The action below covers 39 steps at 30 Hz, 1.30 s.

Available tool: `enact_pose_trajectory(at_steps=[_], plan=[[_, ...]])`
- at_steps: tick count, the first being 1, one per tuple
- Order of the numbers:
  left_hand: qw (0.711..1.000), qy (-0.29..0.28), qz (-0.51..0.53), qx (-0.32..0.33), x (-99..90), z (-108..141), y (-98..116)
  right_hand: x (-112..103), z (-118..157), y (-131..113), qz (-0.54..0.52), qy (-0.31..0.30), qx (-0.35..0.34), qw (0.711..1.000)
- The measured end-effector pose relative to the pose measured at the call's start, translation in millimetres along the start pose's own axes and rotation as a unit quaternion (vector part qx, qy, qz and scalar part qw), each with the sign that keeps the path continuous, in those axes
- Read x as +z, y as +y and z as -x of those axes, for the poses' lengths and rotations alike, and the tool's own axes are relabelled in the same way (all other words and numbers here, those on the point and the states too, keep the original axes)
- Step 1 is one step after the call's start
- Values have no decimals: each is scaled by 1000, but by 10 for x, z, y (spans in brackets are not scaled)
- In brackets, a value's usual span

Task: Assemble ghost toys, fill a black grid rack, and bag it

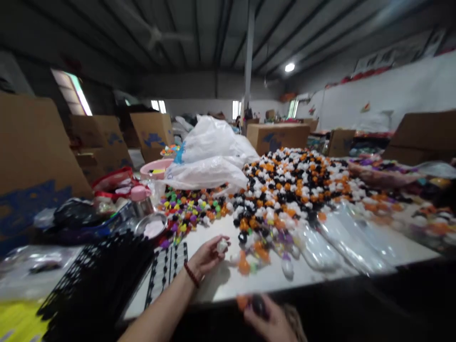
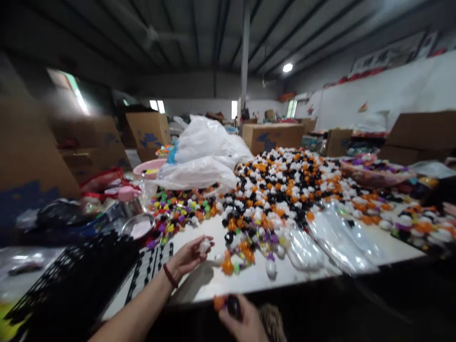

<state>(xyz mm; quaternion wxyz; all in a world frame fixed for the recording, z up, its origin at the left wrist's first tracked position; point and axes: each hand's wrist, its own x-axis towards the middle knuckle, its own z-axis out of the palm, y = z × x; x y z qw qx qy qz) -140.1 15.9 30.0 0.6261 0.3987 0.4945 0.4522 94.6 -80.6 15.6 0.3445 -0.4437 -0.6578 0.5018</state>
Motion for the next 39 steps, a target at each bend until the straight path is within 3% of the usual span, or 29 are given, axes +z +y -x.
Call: enact_pose_trajectory(at_steps=[2, 4, 10, 18, 26, 34, 39], plan=[[990, -28, 135, -10, 61, 284, -44, -26, 76, -79, -13, 54, 35, 998], [983, -27, 184, 7, 163, 508, -99, -60, 67, -176, -18, 71, 45, 996], [996, 4, 79, 31, 459, 835, -317, -59, 2, -304, -24, 76, 8, 997], [996, 14, -60, 64, 558, 874, -404, -131, 73, -243, 73, 41, -32, 996], [988, 26, -132, 76, 641, 818, -514, -177, 110, -194, 89, 42, -36, 994], [978, 131, -145, 67, 814, 867, -597, -48, 94, -243, 53, 35, 9, 998], [971, 158, -162, 79, 828, 827, -620, 103, 70, -152, 3, 7, 10, 1000]])
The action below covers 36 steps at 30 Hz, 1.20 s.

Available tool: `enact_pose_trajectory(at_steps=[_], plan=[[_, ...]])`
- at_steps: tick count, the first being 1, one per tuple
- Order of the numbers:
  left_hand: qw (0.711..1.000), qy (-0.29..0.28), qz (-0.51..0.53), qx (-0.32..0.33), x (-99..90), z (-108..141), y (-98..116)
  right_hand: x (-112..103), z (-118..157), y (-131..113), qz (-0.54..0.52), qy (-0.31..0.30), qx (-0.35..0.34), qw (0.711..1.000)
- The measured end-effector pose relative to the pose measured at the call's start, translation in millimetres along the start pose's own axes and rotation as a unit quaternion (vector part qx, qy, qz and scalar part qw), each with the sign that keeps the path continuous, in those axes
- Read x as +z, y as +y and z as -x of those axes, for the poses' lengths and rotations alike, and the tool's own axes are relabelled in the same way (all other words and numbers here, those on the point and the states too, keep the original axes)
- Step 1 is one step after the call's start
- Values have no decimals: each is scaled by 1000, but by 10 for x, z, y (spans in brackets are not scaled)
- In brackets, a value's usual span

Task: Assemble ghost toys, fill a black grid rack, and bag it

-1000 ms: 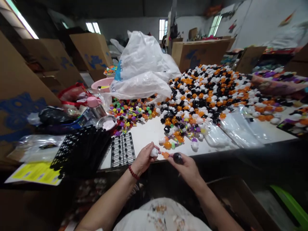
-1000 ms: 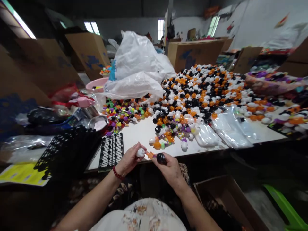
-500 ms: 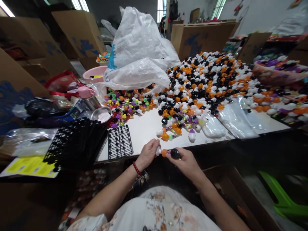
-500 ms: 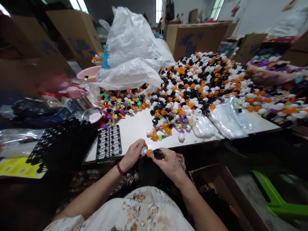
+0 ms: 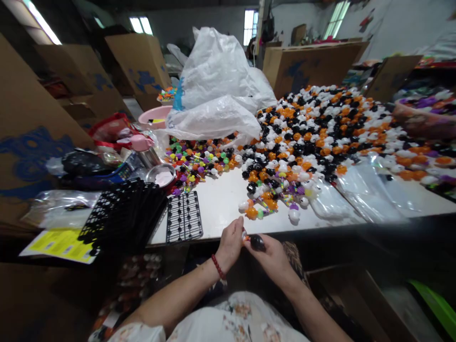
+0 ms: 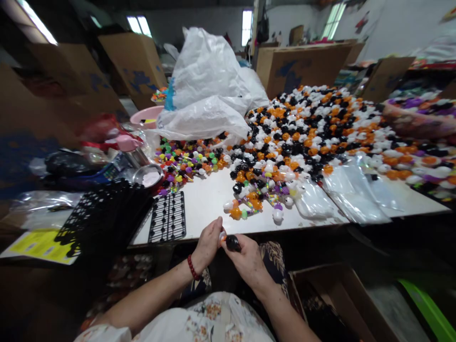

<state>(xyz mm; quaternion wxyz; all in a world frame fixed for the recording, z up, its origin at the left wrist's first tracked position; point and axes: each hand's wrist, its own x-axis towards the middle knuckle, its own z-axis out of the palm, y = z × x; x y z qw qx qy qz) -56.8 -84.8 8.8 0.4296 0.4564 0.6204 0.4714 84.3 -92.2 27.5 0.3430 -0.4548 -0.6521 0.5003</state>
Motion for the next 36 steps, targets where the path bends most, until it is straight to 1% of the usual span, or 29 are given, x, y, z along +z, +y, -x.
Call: enact_pose_trajectory(at_steps=[2, 3, 5, 7, 8, 9, 11, 12, 13, 14, 16, 17, 19, 21, 24, 26, 30, 34, 36], plan=[[1000, -4, 3, -18, -22, -100, -12, -62, -116, 30, 8, 4, 6, 1000], [1000, -7, 4, -24, -48, -173, -14, -134, -215, 46, 14, 21, 13, 1000], [1000, -3, -21, -13, -146, -353, -4, -353, -491, 77, 28, 94, 25, 995], [994, 36, -105, 26, -317, -565, 17, -630, -823, 108, 63, 194, 7, 979], [985, 65, -153, 44, -428, -677, 27, -769, -984, 125, 99, 234, -24, 967], [973, 100, -199, 57, -551, -791, 34, -895, -1127, 146, 156, 259, -57, 951], [954, 158, -249, 62, -815, -1018, 31, -1069, -1325, 205, 257, 300, -94, 914], [946, 181, -263, 59, -942, -1128, 21, -1105, -1373, 245, 289, 312, -103, 899], [940, 197, -274, 54, -1055, -1234, 5, -1102, -1384, 291, 304, 317, -107, 892], [934, 208, -287, 50, -1149, -1334, -14, -1063, -1363, 341, 304, 315, -113, 892], [925, 211, -314, 49, -1256, -1515, -53, -893, -1237, 438, 281, 281, -129, 909], [921, 204, -326, 53, -1266, -1597, -68, -777, -1143, 476, 260, 255, -135, 922], [915, 184, -352, 72, -1208, -1750, -79, -529, -920, 516, 214, 191, -135, 948], [907, 158, -377, 102, -1081, -1898, -53, -311, -688, 502, 170, 129, -126, 969], [890, 119, -413, 150, -862, -2133, 51, -121, -392, 417, 140, 60, -114, 982], [879, 97, -434, 174, -737, -2298, 143, -86, -249, 361, 135, 37, -110, 984], [862, 48, -456, 215, -526, -2598, 302, -132, -84, 340, 121, 15, -101, 987], [850, -8, -462, 254, -308, -2827, 394, -158, -25, 477, 113, 8, -95, 989], [850, -20, -461, 252, -206, -2925, 424, -129, -13, 579, 111, 13, -87, 990]])
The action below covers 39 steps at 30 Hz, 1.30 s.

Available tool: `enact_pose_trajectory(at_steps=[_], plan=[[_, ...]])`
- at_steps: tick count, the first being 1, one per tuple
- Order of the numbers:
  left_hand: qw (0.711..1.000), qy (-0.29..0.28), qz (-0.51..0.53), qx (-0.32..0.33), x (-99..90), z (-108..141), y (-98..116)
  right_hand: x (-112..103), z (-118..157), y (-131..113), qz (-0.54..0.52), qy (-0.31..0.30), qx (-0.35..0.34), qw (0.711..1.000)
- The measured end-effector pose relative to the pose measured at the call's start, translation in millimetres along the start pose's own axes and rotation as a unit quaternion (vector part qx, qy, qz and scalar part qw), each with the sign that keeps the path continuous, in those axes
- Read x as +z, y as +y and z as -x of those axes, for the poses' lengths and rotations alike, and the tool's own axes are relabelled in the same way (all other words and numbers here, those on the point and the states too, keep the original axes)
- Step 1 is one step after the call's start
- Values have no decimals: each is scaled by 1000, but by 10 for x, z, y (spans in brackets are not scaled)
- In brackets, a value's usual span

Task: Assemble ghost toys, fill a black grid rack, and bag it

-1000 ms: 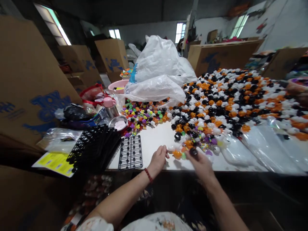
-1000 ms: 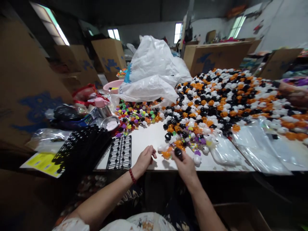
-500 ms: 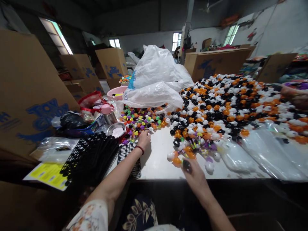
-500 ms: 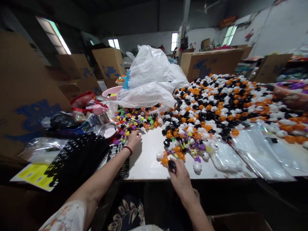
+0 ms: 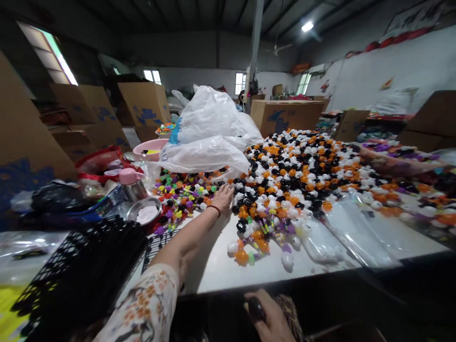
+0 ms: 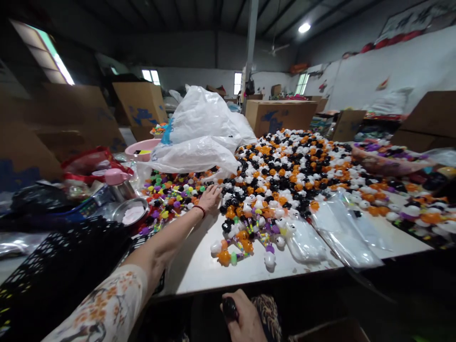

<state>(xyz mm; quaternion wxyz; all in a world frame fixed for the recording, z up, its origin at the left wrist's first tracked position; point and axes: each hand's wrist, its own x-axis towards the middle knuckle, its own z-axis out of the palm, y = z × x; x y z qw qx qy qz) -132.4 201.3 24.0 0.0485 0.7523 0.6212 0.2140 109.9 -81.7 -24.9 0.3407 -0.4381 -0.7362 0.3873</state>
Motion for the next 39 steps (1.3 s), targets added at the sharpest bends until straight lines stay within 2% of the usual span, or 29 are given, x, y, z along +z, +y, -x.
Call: enact_pose_trajectory(at_steps=[3, 6, 10, 13, 15, 18, 21, 22, 23, 24, 25, 26, 27, 28, 29, 31, 35, 39], plan=[[999, -9, 13, -31, 70, -129, 47, 90, 37, 107, -7, 4, 13, 1000], [997, -19, 41, -61, 113, -126, 66, 126, 58, 138, -10, -10, 12, 1000], [989, -38, 114, -84, 94, 92, 75, 72, 59, 36, -25, -36, 20, 999], [974, -26, 180, -132, 27, 324, 78, 30, 40, -90, -47, -44, 43, 997], [956, -4, 229, -181, -35, 480, 80, 33, 15, -148, -58, -38, 46, 997], [913, 21, 327, -243, -154, 731, 93, 76, -38, -180, -64, -20, 55, 996], [865, 15, 428, -261, -301, 1048, 145, 112, -100, -202, -64, -1, 79, 995], [836, 6, 482, -263, -348, 1168, 176, 112, -122, -219, -64, 7, 82, 995], [791, -5, 552, -263, -390, 1291, 216, 104, -143, -243, -64, 14, 81, 995], [730, -17, 631, -264, -424, 1413, 265, 89, -164, -271, -62, 22, 77, 995], [655, -29, 706, -268, -448, 1532, 321, 68, -184, -304, -57, 27, 72, 995], [579, -39, 767, -275, -460, 1643, 384, 43, -204, -340, -51, 30, 64, 996], [517, -47, 805, -288, -461, 1745, 452, 16, -221, -378, -45, 31, 56, 997], [483, -52, 819, -304, -451, 1837, 523, -10, -237, -415, -37, 30, 48, 998], [465, -55, 822, -323, -435, 1919, 594, -33, -251, -450, -29, 26, 40, 998], [456, -59, 818, -345, -392, 2057, 732, -66, -270, -513, -11, 18, 23, 1000], [488, -51, 803, -337, -335, 2244, 964, -89, -272, -592, 22, 13, -6, 1000], [509, -42, 803, -307, -341, 2335, 1125, -114, -238, -618, 64, 19, 4, 998]])
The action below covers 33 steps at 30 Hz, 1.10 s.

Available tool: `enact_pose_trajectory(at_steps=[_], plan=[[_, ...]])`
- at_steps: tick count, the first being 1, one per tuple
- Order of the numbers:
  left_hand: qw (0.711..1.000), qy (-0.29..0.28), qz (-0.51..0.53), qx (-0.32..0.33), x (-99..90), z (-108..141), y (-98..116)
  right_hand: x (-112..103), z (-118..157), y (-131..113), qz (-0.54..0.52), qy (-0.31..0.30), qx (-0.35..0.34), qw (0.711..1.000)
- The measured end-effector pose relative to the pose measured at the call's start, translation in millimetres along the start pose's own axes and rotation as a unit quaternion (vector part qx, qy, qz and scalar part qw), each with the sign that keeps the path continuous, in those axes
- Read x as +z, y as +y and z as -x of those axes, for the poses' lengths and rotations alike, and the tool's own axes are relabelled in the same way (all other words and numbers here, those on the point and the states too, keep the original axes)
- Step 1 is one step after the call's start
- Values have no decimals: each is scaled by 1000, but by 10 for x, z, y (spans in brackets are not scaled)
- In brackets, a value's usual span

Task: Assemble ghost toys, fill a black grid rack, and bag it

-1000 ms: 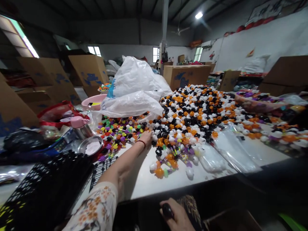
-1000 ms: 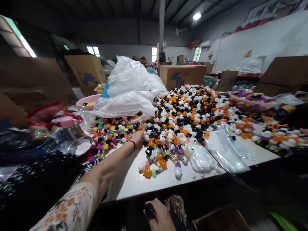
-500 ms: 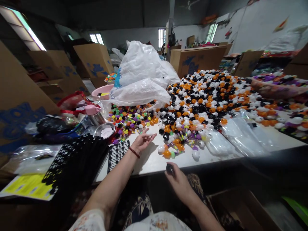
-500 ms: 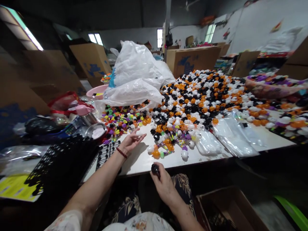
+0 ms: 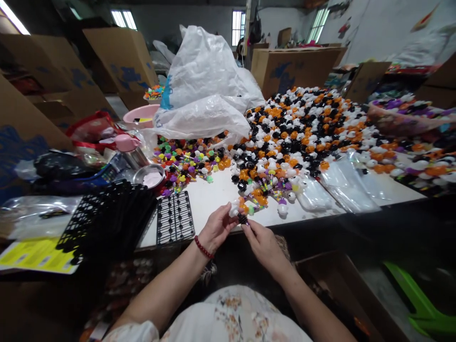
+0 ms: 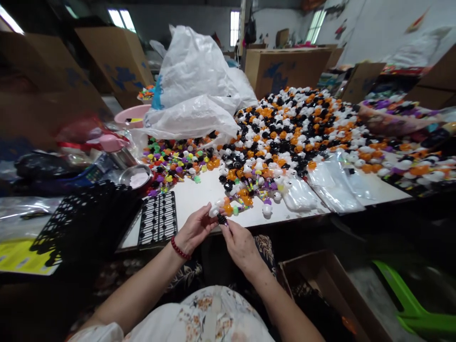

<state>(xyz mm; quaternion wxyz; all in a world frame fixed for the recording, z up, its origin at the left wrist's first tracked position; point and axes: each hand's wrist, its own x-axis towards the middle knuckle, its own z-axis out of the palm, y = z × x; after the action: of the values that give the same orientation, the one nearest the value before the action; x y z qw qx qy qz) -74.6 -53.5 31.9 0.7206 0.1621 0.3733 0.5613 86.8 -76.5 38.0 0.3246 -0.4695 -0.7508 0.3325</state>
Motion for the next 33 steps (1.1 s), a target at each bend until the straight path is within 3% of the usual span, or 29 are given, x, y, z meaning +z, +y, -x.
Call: enact_pose_trajectory(at_steps=[10, 15, 21, 25, 28, 30, 32, 33], plan=[[992, -32, -92, 81, 108, 112, -97, -134, 65, -63, 133, -11, 25, 991], [991, -60, -102, 66, 91, 137, -121, -159, 55, -66, 163, -12, 34, 986], [995, -54, -79, 18, 106, 184, -188, -100, 17, 56, 44, -50, 37, 997], [995, -39, -75, 48, 150, 252, -267, 35, -2, 127, -28, -50, 39, 998], [994, -12, -87, 62, 88, 191, -313, 83, -100, 184, -70, -70, 43, 994], [987, 46, -120, 100, -32, 53, -296, 6, -268, 278, -68, -45, 52, 995], [953, 136, -209, 172, -201, -141, -225, -185, -530, 415, -34, 32, 57, 997], [920, 181, -276, 212, -291, -244, -176, -312, -686, 487, -6, 77, 52, 996]])
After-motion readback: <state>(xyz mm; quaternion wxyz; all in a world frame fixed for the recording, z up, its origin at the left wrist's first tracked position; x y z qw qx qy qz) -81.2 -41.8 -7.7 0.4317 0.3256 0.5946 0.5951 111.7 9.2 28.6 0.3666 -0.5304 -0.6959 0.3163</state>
